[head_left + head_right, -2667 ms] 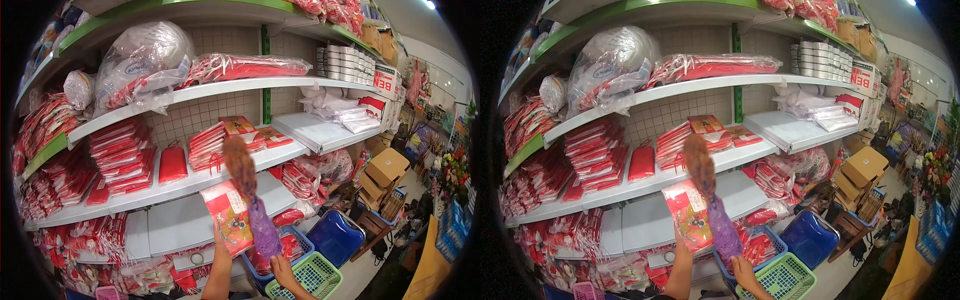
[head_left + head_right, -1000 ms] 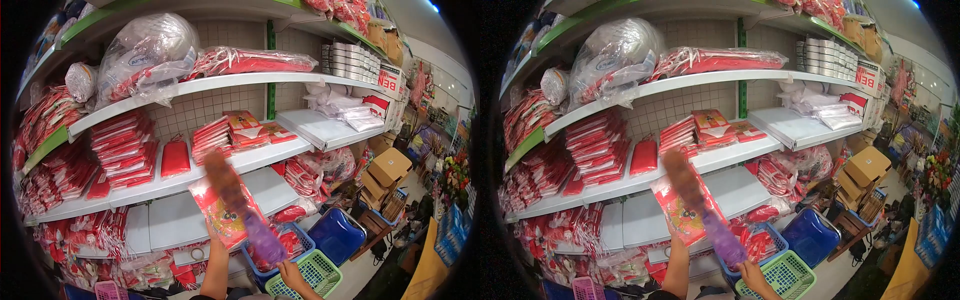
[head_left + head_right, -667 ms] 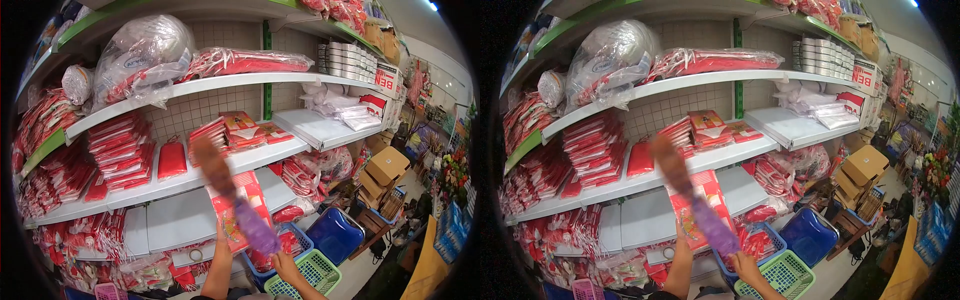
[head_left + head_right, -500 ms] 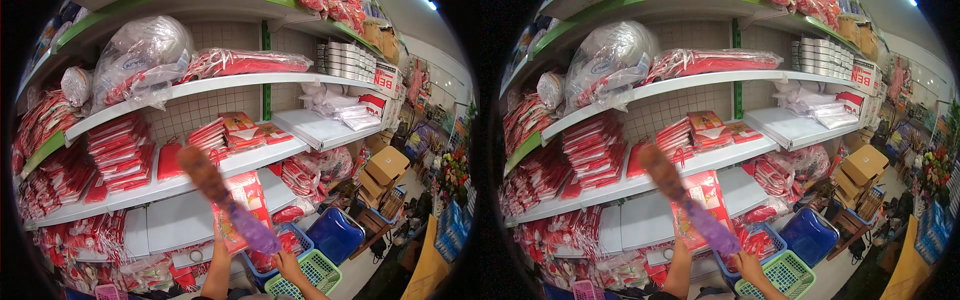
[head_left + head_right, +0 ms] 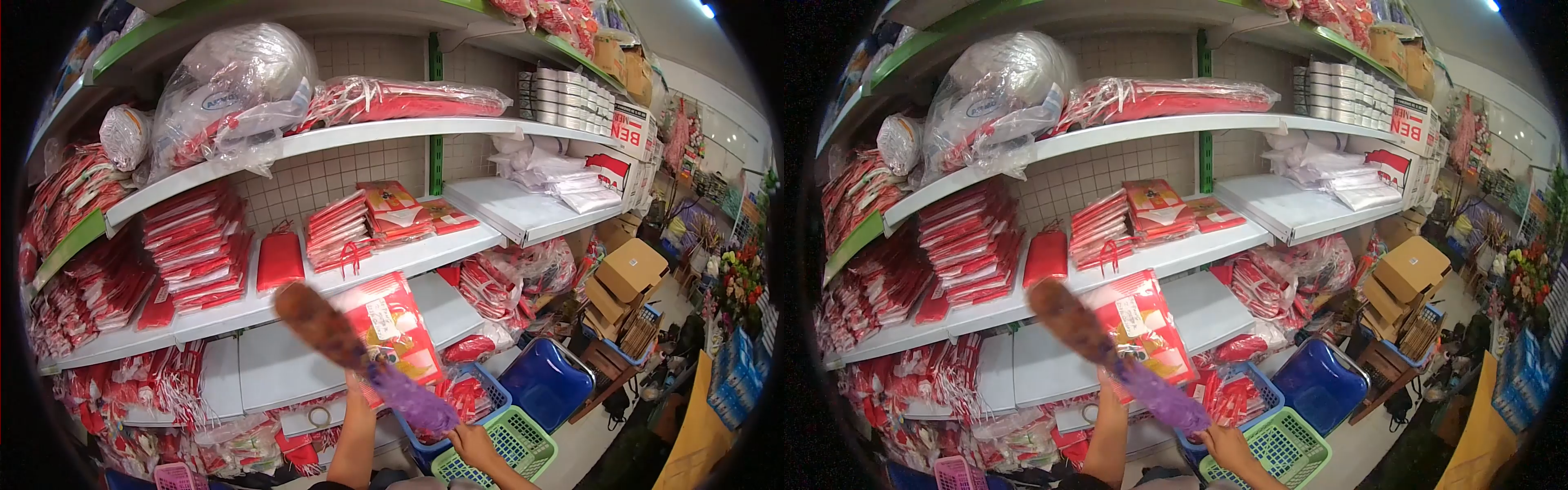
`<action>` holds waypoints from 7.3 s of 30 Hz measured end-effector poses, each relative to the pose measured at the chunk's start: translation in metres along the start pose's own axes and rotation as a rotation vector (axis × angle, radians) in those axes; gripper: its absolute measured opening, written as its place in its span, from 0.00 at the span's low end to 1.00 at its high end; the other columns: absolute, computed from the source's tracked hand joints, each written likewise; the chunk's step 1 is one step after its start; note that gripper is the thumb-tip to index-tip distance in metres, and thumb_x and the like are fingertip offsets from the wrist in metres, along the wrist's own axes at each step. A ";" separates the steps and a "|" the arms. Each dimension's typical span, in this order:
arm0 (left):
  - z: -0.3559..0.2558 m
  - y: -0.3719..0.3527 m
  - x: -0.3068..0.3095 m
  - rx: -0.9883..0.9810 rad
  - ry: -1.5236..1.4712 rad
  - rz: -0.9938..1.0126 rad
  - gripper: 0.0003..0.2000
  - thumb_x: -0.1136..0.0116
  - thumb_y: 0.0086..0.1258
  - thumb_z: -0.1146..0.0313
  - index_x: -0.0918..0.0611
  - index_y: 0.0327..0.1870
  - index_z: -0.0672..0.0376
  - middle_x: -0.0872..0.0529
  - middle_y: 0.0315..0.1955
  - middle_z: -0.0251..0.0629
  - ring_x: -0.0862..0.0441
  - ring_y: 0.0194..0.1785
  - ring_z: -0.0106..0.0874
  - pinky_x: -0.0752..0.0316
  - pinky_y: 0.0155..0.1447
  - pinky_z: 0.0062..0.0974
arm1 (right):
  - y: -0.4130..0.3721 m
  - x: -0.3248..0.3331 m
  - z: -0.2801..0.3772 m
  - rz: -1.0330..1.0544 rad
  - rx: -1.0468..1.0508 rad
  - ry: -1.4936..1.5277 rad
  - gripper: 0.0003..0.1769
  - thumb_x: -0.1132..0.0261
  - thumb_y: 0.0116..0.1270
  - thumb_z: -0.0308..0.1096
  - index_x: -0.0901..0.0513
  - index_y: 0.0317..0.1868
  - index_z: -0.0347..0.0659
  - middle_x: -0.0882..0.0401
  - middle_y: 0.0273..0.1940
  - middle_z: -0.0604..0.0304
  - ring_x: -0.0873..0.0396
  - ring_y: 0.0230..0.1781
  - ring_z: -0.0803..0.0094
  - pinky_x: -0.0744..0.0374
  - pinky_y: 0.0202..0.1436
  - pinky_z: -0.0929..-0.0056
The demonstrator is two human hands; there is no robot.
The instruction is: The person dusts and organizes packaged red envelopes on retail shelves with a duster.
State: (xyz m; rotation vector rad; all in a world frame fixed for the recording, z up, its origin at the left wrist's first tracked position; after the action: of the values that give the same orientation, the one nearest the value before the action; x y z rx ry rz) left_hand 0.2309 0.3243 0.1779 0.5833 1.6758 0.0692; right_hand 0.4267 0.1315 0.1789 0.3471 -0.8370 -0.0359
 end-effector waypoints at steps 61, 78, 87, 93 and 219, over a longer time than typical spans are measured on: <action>0.024 0.026 0.024 -0.032 -0.234 0.085 0.31 0.55 0.65 0.45 0.35 0.61 0.61 0.27 0.51 0.55 0.25 0.49 0.51 0.28 0.52 0.51 | 0.028 0.015 0.003 -0.027 0.043 -0.144 0.14 0.43 0.62 0.34 0.31 0.41 0.31 0.26 0.20 0.40 0.25 0.23 0.42 0.28 0.28 0.50; 0.002 0.040 -0.024 -0.030 -0.117 0.376 0.23 0.60 0.71 0.49 0.26 0.55 0.58 0.21 0.49 0.45 0.22 0.51 0.39 0.24 0.52 0.39 | -0.003 0.005 -0.027 -0.069 -0.095 -0.021 0.12 0.43 0.63 0.32 0.30 0.28 0.31 0.27 0.21 0.37 0.28 0.23 0.40 0.31 0.27 0.51; 0.021 0.030 -0.062 -0.074 -0.017 0.118 0.24 0.59 0.70 0.50 0.27 0.54 0.62 0.21 0.48 0.43 0.22 0.48 0.39 0.25 0.53 0.38 | 0.023 0.021 -0.012 -0.143 -0.103 -0.018 0.11 0.43 0.64 0.32 0.29 0.31 0.31 0.26 0.21 0.40 0.26 0.22 0.43 0.29 0.28 0.51; 0.029 0.026 -0.045 -0.008 -0.052 0.224 0.22 0.59 0.71 0.51 0.26 0.52 0.60 0.20 0.45 0.43 0.22 0.46 0.37 0.26 0.53 0.37 | 0.037 0.032 -0.006 -0.172 -0.100 0.004 0.11 0.42 0.63 0.33 0.29 0.31 0.32 0.27 0.20 0.41 0.25 0.22 0.43 0.29 0.28 0.51; 0.089 0.279 -0.061 -0.140 2.502 0.467 0.39 0.54 0.64 0.41 0.34 0.62 0.73 0.35 0.62 0.60 0.39 0.66 0.47 0.47 0.66 0.43 | 0.467 0.117 -0.128 -0.674 -0.112 -0.254 0.24 0.32 0.50 0.35 0.28 0.47 0.36 0.32 0.45 0.38 0.27 0.42 0.40 0.26 0.46 0.52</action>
State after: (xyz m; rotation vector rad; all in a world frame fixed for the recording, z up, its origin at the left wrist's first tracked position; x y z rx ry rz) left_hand 0.4121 0.5172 0.3178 0.6782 3.6525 1.9087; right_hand 0.5504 0.5890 0.3312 0.5130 -0.9317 -0.7642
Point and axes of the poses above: each hand's wrist, its own y-axis towards the middle knuckle, its own x-axis out of the back of the hand, z = x × y, the point moved 2 cm from there along y, towards the middle knuckle
